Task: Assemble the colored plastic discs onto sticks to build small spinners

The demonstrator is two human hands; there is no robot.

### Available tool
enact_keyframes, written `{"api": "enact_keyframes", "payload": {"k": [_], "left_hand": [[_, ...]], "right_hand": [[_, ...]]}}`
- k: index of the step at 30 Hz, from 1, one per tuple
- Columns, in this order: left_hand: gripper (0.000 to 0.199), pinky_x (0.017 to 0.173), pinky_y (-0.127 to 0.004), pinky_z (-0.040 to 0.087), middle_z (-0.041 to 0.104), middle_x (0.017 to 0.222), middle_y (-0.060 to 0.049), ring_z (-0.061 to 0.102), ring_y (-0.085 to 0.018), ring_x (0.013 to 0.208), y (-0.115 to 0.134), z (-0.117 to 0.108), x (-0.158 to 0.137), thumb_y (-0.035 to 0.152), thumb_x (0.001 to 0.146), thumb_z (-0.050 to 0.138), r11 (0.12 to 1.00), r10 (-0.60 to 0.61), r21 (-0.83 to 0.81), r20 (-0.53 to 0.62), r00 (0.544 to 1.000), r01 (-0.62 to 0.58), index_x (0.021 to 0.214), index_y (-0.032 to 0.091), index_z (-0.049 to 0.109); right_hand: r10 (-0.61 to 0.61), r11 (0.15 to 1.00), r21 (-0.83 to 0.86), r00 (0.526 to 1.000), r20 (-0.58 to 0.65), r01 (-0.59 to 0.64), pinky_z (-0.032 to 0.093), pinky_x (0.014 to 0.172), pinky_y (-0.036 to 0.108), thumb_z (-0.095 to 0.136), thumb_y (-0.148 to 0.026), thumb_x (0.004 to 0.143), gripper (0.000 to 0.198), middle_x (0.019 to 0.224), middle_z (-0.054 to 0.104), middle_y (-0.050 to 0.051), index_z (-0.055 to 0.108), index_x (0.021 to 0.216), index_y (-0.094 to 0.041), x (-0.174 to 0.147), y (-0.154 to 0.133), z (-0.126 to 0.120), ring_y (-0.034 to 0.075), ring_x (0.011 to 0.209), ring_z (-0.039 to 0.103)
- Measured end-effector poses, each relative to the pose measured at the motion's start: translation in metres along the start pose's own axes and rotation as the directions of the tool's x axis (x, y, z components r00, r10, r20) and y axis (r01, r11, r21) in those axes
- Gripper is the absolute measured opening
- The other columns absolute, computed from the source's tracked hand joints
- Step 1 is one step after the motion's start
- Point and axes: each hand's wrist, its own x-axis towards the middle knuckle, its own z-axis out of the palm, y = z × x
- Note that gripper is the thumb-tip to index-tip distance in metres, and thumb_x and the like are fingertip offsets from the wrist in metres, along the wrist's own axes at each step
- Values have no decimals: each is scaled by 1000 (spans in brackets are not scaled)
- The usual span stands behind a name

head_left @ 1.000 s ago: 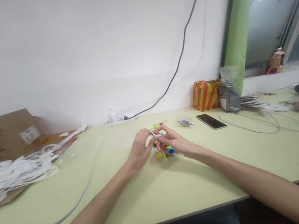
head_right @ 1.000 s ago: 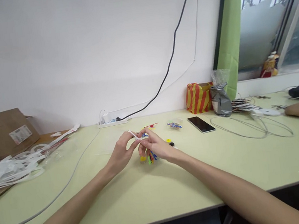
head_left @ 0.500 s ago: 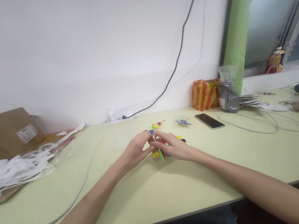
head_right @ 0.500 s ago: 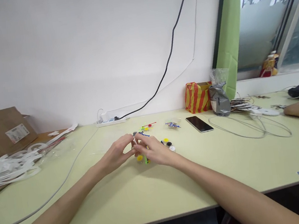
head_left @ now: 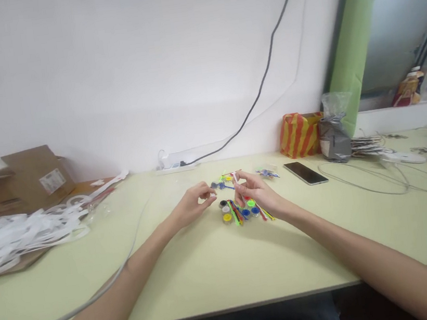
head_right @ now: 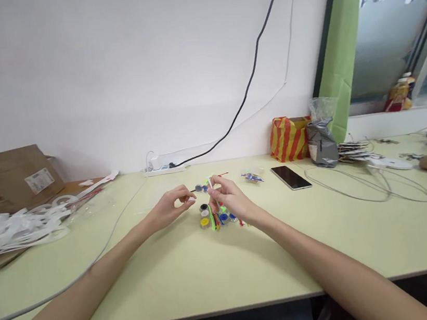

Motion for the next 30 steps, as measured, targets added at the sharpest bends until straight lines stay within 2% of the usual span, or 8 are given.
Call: {"api": "enact_keyframes", "payload": {"k": [3, 7, 11, 15, 22, 30], "left_hand": [[30, 75, -30, 47, 67, 91, -4, 60, -18, 81, -13, -1, -2, 44, 94, 56, 989, -109, -89, 89, 990, 117, 99, 18, 70], [32, 80, -31, 48, 69, 97, -5, 63, -19, 89, -17, 0, -4, 47, 92, 57, 977, -152, -129, 149, 977, 171, 99, 18, 69], [32, 83, -32, 48, 69, 101, -6, 61, -22, 96, -18, 2, -3, 48, 91, 58, 983, -156, -82, 108, 982, 165, 92, 19, 71], [33, 81, -33, 47, 68, 93, -7, 61, -21, 87, -20, 5, -1, 48, 88, 61, 985, -168, -26, 92, 982, 171, 84, 18, 74], [29, 80, -32, 46, 71, 89, -6, 61, -21, 84, -17, 10, 0, 44, 88, 62, 981, -167, -79, 96, 981, 175, 88, 19, 77], [29, 79, -32, 45, 71, 89, -5, 62, -21, 85, -18, 13, -1, 43, 90, 61, 985, -152, -66, 101, 983, 159, 89, 20, 77]], "right_hand": [[24, 999, -31, 1000, 8, -24, 42, 59, 27, 55, -52, 97, 32, 59, 59, -3, 43, 87, -23, -2, -2, 3, 14, 53, 52], [28, 999, -18, 1000, 11, -28, 40, 57, 26, 55, -51, 96, 32, 58, 59, -4, 43, 86, -23, -2, -4, 5, 14, 52, 50], [21, 1000, 4, 1000, -16, -21, 39, 57, 26, 58, -52, 94, 34, 57, 59, -4, 43, 85, -23, -1, -5, 4, 13, 52, 49], [18, 1000, 12, 999, -29, -17, 39, 57, 26, 60, -53, 93, 36, 56, 58, -4, 43, 84, -23, 0, -7, 4, 13, 51, 49], [15, 1000, 10, 999, -30, -15, 38, 57, 26, 59, -53, 94, 35, 56, 59, -4, 44, 85, -23, 0, -9, 4, 13, 52, 49], [28, 999, 19, 999, -15, -28, 39, 56, 27, 60, -53, 94, 34, 57, 60, -3, 45, 87, -23, -1, -5, 3, 13, 51, 49]]}}
